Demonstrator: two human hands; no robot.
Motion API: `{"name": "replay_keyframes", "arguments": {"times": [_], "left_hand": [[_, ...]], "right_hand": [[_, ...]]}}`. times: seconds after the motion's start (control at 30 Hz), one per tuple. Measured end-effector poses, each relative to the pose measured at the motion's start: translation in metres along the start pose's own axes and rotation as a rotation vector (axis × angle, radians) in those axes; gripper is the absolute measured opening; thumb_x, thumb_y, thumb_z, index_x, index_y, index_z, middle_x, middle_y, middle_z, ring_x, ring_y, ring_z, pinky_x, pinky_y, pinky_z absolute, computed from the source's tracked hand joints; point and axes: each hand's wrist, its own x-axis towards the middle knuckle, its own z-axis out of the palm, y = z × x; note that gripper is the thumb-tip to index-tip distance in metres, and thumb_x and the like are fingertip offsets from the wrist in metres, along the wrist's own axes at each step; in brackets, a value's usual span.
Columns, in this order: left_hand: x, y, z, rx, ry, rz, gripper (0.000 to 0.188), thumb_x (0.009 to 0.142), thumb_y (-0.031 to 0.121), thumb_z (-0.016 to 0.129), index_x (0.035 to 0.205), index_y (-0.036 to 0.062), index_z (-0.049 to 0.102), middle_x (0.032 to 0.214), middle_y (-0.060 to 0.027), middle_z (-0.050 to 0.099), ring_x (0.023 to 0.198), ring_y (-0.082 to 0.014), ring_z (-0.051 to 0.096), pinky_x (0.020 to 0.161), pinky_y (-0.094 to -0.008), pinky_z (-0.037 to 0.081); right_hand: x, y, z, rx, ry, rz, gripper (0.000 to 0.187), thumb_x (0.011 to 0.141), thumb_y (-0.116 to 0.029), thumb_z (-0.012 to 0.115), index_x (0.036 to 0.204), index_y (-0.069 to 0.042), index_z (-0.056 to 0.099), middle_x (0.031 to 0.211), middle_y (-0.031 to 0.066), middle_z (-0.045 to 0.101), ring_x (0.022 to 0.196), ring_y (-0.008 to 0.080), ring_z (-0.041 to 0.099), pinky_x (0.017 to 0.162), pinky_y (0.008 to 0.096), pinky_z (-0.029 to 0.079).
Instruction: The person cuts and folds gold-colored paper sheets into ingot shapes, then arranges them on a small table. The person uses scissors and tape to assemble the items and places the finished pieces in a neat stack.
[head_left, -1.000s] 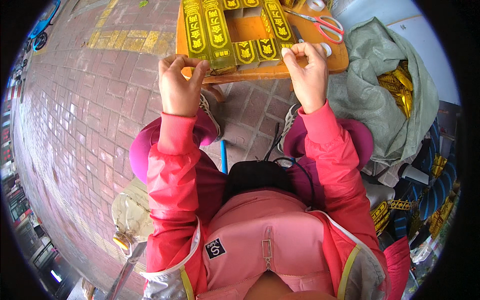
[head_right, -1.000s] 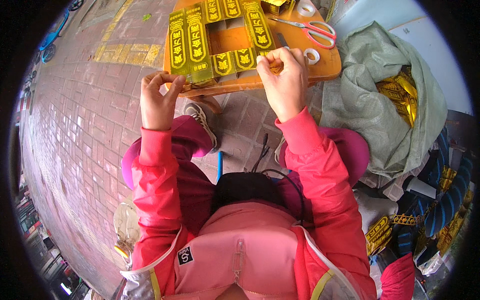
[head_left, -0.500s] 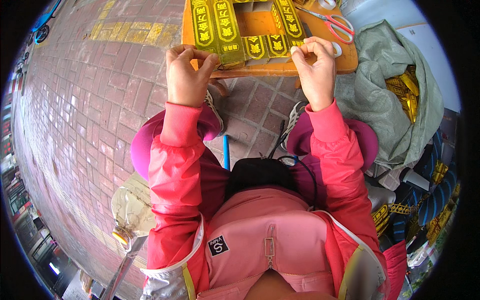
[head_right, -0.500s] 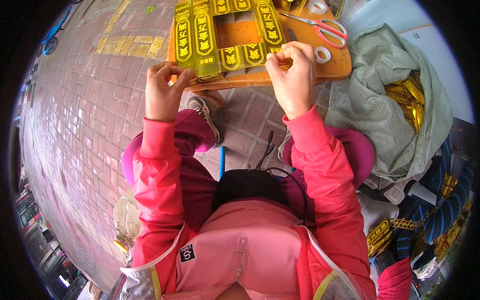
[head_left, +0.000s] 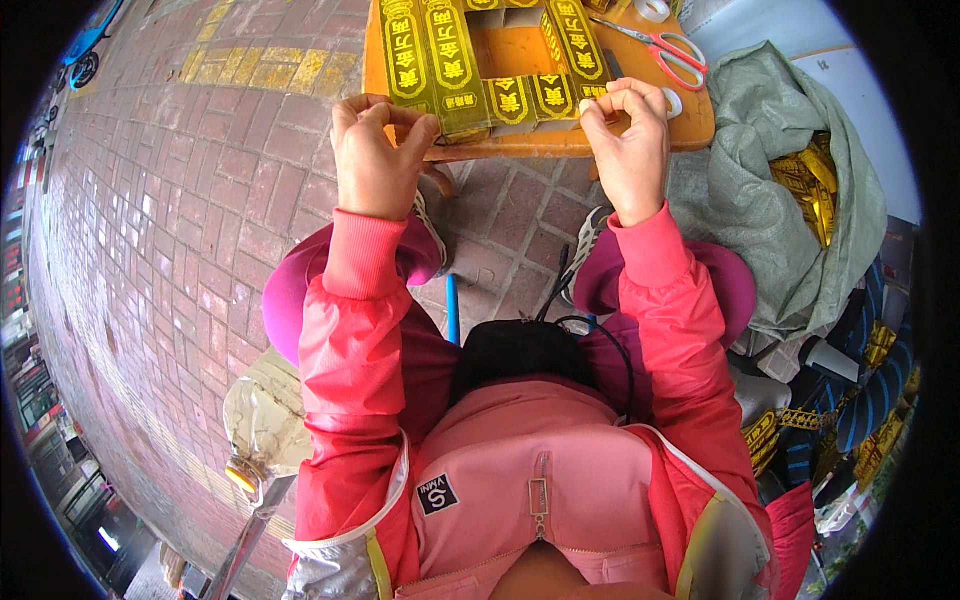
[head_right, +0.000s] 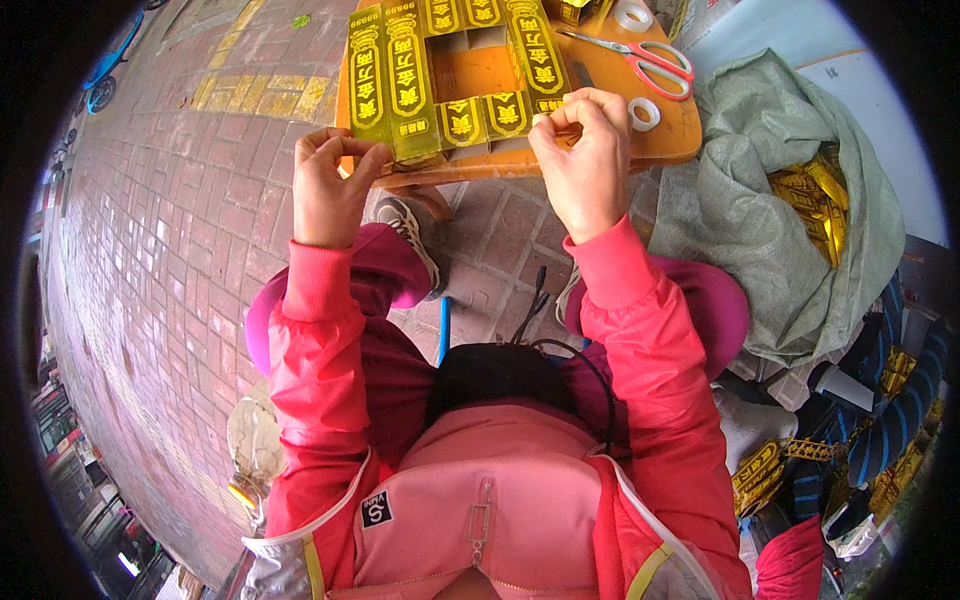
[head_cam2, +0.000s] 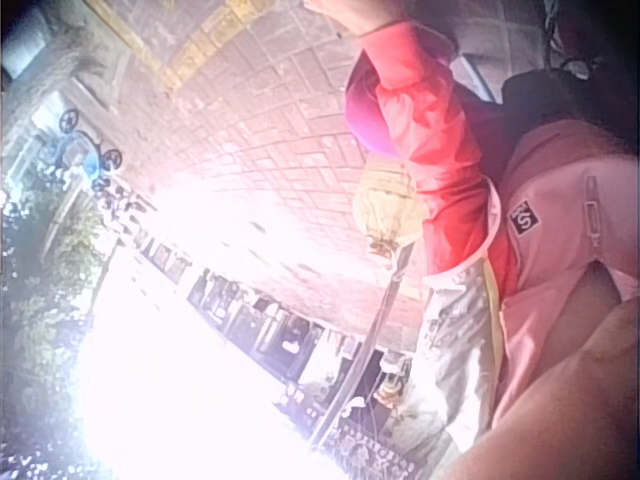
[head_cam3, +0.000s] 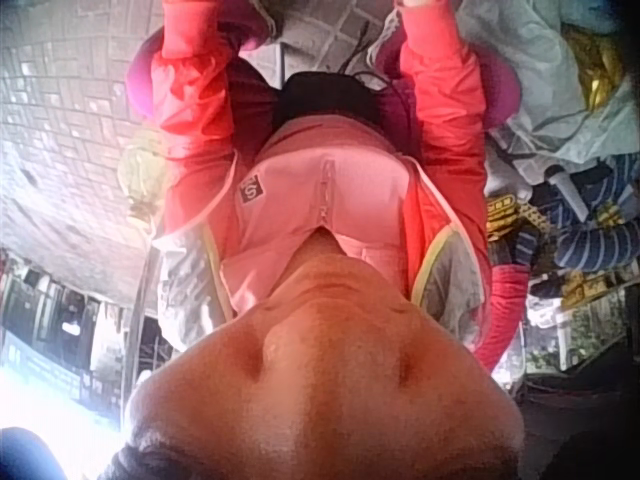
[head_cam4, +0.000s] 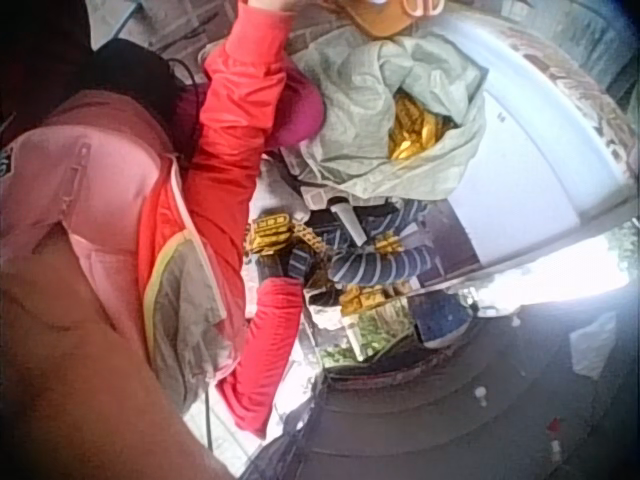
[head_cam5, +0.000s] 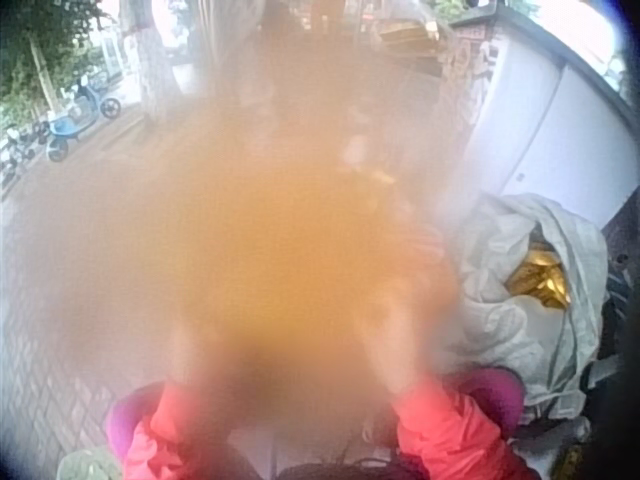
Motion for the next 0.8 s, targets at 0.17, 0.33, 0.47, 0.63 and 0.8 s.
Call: {"name": "replay_keyframes", "arguments": {"times": [0.17, 0.33, 0.47, 0.63, 0.8], "left_hand": [[0.0003, 0.0008, 0.0009, 0.027, 0.004, 0.016, 0.021, 0.073, 0.019, 0.074, 0.081, 0.0002, 0.071, 0.097, -0.0194, 0.057, 0.1, -0.0321, 0.052, 0.089, -0.0389, 0.043], [0.0005, 0.0038, 0.0013, 0.043, 0.013, 0.023, 0.02, 0.073, 0.019, 0.073, 0.079, 0.0004, 0.07, 0.092, -0.0184, 0.059, 0.101, -0.0315, 0.051, 0.09, -0.0402, 0.042], [0.0002, 0.0059, 0.0007, 0.146, 0.006, 0.054, 0.021, 0.073, 0.02, 0.076, 0.08, 0.0012, 0.071, 0.096, -0.0183, 0.058, 0.101, -0.0303, 0.053, 0.088, -0.0382, 0.044], [0.0004, 0.0059, 0.0037, 0.094, 0.023, 0.041, 0.021, 0.072, 0.019, 0.074, 0.078, -0.0005, 0.068, 0.09, -0.0171, 0.06, 0.101, -0.031, 0.05, 0.089, -0.0402, 0.041], [-0.0035, -0.0015, 0.0052, -0.001, 0.051, -0.107, 0.038, 0.072, 0.018, 0.078, 0.095, -0.0046, 0.057, 0.096, -0.0188, 0.055, 0.096, -0.0332, 0.048, 0.086, -0.0414, 0.041]], "right_hand": [[0.0004, -0.0003, 0.0007, 0.009, -0.002, 0.017, 0.016, 0.072, -0.002, 0.071, 0.071, -0.001, 0.056, 0.097, 0.0118, 0.054, 0.091, 0.0255, 0.055, 0.081, 0.0343, 0.046], [-0.0004, 0.0003, 0.0022, 0.003, 0.007, 0.008, 0.016, 0.072, -0.002, 0.071, 0.07, -0.001, 0.055, 0.096, 0.0113, 0.053, 0.09, 0.0254, 0.054, 0.081, 0.0344, 0.046], [-0.0002, -0.0018, 0.0026, -0.008, 0.004, 0.019, 0.017, 0.071, -0.002, 0.071, 0.07, -0.002, 0.054, 0.097, 0.0112, 0.053, 0.09, 0.0251, 0.054, 0.081, 0.0345, 0.046], [-0.0005, -0.0025, 0.0021, 0.017, 0.0, 0.027, 0.019, 0.07, 0.0, 0.072, 0.072, -0.002, 0.053, 0.098, 0.012, 0.053, 0.091, 0.0249, 0.054, 0.081, 0.0342, 0.046], [-0.0029, 0.0047, 0.0055, 0.034, 0.062, 0.063, 0.024, 0.071, 0.002, 0.071, 0.085, -0.003, 0.051, 0.1, 0.0135, 0.053, 0.093, 0.0253, 0.054, 0.079, 0.0343, 0.048]]}}
